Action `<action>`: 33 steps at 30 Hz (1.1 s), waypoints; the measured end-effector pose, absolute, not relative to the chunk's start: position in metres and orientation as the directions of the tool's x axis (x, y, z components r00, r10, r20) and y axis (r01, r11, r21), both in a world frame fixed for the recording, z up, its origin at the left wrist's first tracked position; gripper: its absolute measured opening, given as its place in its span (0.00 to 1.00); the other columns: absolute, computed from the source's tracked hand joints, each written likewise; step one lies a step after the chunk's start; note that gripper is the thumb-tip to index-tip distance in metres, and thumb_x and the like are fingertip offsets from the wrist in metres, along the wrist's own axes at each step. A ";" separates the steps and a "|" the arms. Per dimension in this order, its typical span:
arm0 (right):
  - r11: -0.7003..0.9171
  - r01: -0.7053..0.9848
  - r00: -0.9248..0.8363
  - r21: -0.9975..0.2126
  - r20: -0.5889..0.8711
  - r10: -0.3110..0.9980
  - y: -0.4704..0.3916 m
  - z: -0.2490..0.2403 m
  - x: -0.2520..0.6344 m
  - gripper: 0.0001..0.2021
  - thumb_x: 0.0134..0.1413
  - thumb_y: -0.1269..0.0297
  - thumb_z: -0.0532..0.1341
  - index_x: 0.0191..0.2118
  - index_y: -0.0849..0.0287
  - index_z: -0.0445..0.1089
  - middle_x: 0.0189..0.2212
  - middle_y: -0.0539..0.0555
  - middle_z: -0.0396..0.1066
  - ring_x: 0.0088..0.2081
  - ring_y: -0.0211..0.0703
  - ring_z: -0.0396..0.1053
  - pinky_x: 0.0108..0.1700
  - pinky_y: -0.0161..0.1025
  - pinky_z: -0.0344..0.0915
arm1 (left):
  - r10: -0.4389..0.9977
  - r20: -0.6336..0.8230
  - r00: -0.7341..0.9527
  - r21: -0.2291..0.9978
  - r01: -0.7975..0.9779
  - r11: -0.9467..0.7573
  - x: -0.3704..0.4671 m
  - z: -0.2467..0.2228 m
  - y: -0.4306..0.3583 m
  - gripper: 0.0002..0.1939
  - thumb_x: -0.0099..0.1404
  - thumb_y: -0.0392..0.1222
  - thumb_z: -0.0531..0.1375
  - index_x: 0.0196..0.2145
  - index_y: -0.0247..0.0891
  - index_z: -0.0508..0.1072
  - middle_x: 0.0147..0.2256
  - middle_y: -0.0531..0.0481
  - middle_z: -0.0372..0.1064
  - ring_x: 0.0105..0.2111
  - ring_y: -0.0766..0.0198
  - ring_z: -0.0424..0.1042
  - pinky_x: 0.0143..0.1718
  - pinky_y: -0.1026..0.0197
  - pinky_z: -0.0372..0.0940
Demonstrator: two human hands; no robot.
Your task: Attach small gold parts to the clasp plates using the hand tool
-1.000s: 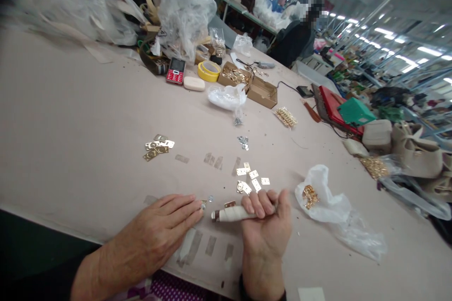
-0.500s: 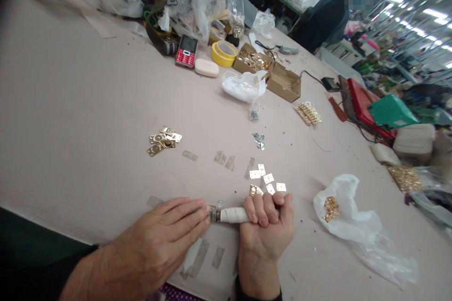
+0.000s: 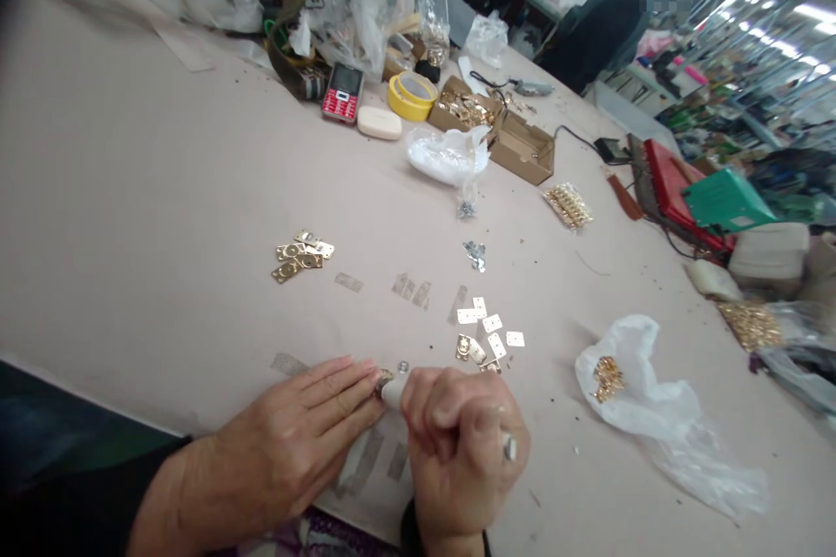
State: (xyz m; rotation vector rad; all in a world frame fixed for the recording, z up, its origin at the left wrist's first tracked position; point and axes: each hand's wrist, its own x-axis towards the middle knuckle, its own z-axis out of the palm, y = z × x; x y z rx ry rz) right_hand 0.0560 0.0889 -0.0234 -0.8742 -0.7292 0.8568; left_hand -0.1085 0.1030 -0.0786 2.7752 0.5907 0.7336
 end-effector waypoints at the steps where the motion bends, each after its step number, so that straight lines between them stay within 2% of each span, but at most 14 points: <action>1: 0.368 -0.329 0.467 -0.869 0.189 0.864 0.088 -0.023 0.057 0.16 0.65 0.60 0.55 0.25 0.57 0.65 0.13 0.40 0.41 0.13 0.30 0.42 0.18 0.29 0.53 | 0.433 0.434 0.790 0.298 0.328 -0.897 -0.108 -0.078 0.104 0.18 0.70 0.35 0.53 0.56 0.30 0.71 0.57 0.40 0.69 0.60 0.54 0.66 0.64 0.51 0.60; 5: 0.370 -0.403 0.589 -0.837 0.072 0.805 0.092 -0.029 0.074 0.18 0.66 0.59 0.52 0.24 0.55 0.62 0.13 0.39 0.36 0.12 0.31 0.34 0.14 0.28 0.50 | 0.430 0.457 0.778 0.286 0.329 -0.900 -0.106 -0.077 0.105 0.18 0.70 0.34 0.53 0.54 0.30 0.72 0.55 0.42 0.71 0.58 0.55 0.68 0.63 0.52 0.62; 8: 0.364 -0.422 0.620 -0.830 0.029 0.784 0.095 -0.032 0.081 0.18 0.66 0.58 0.53 0.23 0.55 0.61 0.13 0.39 0.36 0.13 0.32 0.33 0.13 0.28 0.50 | 0.420 0.469 0.777 0.279 0.321 -0.905 -0.106 -0.077 0.105 0.17 0.70 0.35 0.53 0.53 0.30 0.73 0.55 0.42 0.71 0.57 0.55 0.69 0.63 0.52 0.62; 13: 0.350 -0.396 0.558 -0.849 0.080 0.826 0.093 -0.030 0.075 0.19 0.67 0.60 0.50 0.24 0.56 0.62 0.13 0.40 0.37 0.12 0.31 0.35 0.15 0.29 0.51 | 0.425 0.443 0.789 0.268 0.336 -0.903 -0.107 -0.077 0.104 0.18 0.71 0.36 0.54 0.56 0.29 0.71 0.57 0.41 0.69 0.59 0.54 0.67 0.64 0.51 0.60; 18: 0.304 -0.311 0.445 -0.900 0.145 0.884 0.089 -0.023 0.063 0.18 0.68 0.59 0.53 0.25 0.57 0.65 0.12 0.40 0.41 0.13 0.31 0.42 0.18 0.31 0.53 | 0.452 0.421 0.786 0.286 0.358 -0.889 -0.107 -0.078 0.103 0.19 0.71 0.37 0.55 0.56 0.29 0.71 0.58 0.40 0.68 0.60 0.52 0.65 0.65 0.51 0.59; 20: 0.270 -0.227 0.404 -0.936 0.162 0.900 0.086 -0.020 0.055 0.18 0.66 0.58 0.57 0.24 0.57 0.66 0.13 0.41 0.43 0.14 0.32 0.45 0.19 0.33 0.53 | 0.459 0.420 0.782 0.301 0.358 -0.884 -0.107 -0.078 0.102 0.19 0.71 0.37 0.53 0.56 0.28 0.71 0.58 0.39 0.68 0.60 0.52 0.64 0.65 0.51 0.59; 22: 0.281 -0.058 0.387 -0.958 0.238 0.891 0.083 -0.020 0.047 0.17 0.62 0.60 0.61 0.22 0.57 0.67 0.14 0.43 0.49 0.16 0.33 0.50 0.21 0.35 0.55 | 0.466 0.420 0.779 0.318 0.354 -0.879 -0.108 -0.077 0.103 0.19 0.73 0.37 0.50 0.56 0.28 0.71 0.58 0.39 0.68 0.60 0.52 0.64 0.64 0.51 0.60; 25: 0.312 0.120 0.362 -0.943 0.334 0.870 0.082 -0.023 0.039 0.14 0.60 0.66 0.61 0.22 0.58 0.68 0.17 0.46 0.55 0.19 0.34 0.55 0.23 0.36 0.56 | 0.475 0.439 0.763 0.339 0.349 -0.874 -0.109 -0.076 0.103 0.19 0.74 0.36 0.48 0.55 0.27 0.71 0.57 0.38 0.68 0.59 0.53 0.66 0.64 0.51 0.61; 30: 0.303 -0.121 0.357 -0.945 0.244 0.902 0.092 -0.008 0.048 0.17 0.65 0.66 0.54 0.23 0.58 0.62 0.14 0.43 0.46 0.15 0.32 0.47 0.19 0.33 0.49 | 0.495 0.483 0.723 0.428 0.298 -0.853 -0.111 -0.072 0.105 0.11 0.69 0.30 0.53 0.45 0.27 0.74 0.46 0.41 0.72 0.52 0.56 0.70 0.63 0.53 0.63; 33: 0.366 -0.122 0.397 -0.923 0.293 0.870 0.091 0.004 0.052 0.18 0.64 0.62 0.57 0.21 0.57 0.61 0.14 0.42 0.44 0.15 0.31 0.45 0.20 0.34 0.50 | 0.543 0.486 0.685 0.512 0.280 -0.812 -0.113 -0.069 0.106 0.09 0.68 0.29 0.54 0.42 0.30 0.74 0.41 0.43 0.72 0.48 0.57 0.70 0.58 0.53 0.68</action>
